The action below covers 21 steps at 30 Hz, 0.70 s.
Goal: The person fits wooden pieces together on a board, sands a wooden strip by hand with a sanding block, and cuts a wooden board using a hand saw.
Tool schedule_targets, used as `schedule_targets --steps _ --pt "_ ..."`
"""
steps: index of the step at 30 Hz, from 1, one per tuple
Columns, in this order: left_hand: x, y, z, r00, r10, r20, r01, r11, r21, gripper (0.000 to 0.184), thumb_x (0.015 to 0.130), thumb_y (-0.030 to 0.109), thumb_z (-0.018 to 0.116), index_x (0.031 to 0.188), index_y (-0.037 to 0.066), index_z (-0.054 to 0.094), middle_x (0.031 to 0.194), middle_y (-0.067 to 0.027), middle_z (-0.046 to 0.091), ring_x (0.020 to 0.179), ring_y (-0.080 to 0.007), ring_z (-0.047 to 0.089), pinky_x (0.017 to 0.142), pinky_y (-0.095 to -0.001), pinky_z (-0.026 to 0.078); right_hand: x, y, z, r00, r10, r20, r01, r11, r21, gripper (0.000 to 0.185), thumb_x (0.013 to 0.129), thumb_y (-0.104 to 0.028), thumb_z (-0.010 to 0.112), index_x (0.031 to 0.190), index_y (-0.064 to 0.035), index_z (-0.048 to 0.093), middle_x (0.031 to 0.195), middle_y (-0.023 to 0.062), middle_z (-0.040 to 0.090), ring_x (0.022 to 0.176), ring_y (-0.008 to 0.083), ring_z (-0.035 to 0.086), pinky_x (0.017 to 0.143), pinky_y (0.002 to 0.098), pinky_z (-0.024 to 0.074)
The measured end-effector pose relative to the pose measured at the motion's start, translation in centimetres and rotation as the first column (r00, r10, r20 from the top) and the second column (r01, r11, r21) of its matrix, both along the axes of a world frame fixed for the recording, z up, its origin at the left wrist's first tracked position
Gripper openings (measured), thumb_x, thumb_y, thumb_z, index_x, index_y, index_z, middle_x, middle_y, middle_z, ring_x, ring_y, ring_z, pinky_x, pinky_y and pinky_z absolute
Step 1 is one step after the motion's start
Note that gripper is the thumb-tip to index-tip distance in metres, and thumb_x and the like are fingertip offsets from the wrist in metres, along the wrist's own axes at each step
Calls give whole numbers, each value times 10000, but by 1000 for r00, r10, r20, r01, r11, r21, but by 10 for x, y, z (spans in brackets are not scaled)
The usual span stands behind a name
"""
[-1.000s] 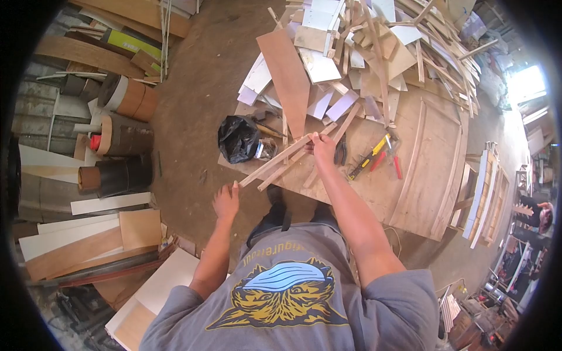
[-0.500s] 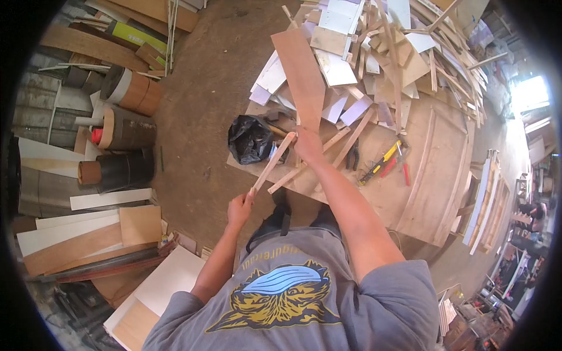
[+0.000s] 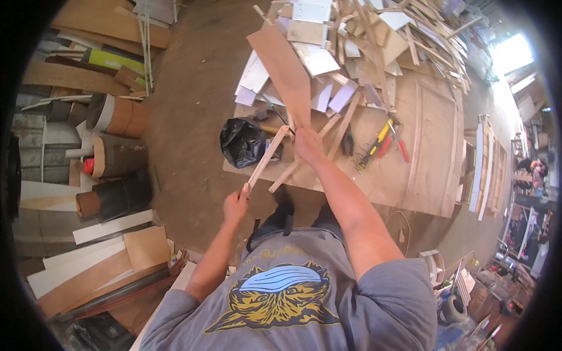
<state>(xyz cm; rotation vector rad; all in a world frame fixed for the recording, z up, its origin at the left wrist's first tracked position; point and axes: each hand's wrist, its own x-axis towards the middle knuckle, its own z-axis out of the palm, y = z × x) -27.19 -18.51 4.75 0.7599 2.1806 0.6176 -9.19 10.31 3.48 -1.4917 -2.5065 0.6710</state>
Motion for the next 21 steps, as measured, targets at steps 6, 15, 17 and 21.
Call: schedule_targets --steps 6,15,17,21 --pt "35 18 4 993 -121 -12 122 991 53 605 1041 601 504 940 42 712 688 -124 663 679 -299 677 652 -429 498 95 -20 14 926 -366 -96 343 919 -195 301 852 -255 662 1080 -62 698 1016 190 752 1002 399 715 855 513 556" --pt "170 38 -23 938 -96 332 46 987 155 510 1076 499 526 941 32 681 663 -26 606 579 -120 557 572 -308 450 300 -64 -24 780 -625 -23 595 753 -282 317 873 -285 685 1076 -46 733 966 197 764 964 386 733 868 473 566" --pt "202 46 -23 913 -43 405 -11 991 130 463 1086 469 522 970 43 660 662 -14 581 554 -100 534 531 -279 441 337 -71 -35 781 -625 -2 595 744 -305 314 843 -292 723 1049 -60 763 959 197 766 946 362 740 866 453 571" --pt "251 57 -30 893 31 448 -88 990 108 411 1087 444 533 980 62 640 685 -7 568 528 -81 516 491 -252 432 381 -76 -39 796 -595 111 600 749 -282 281 817 -295 742 1004 -94 798 958 201 767 959 357 746 869 452 579"
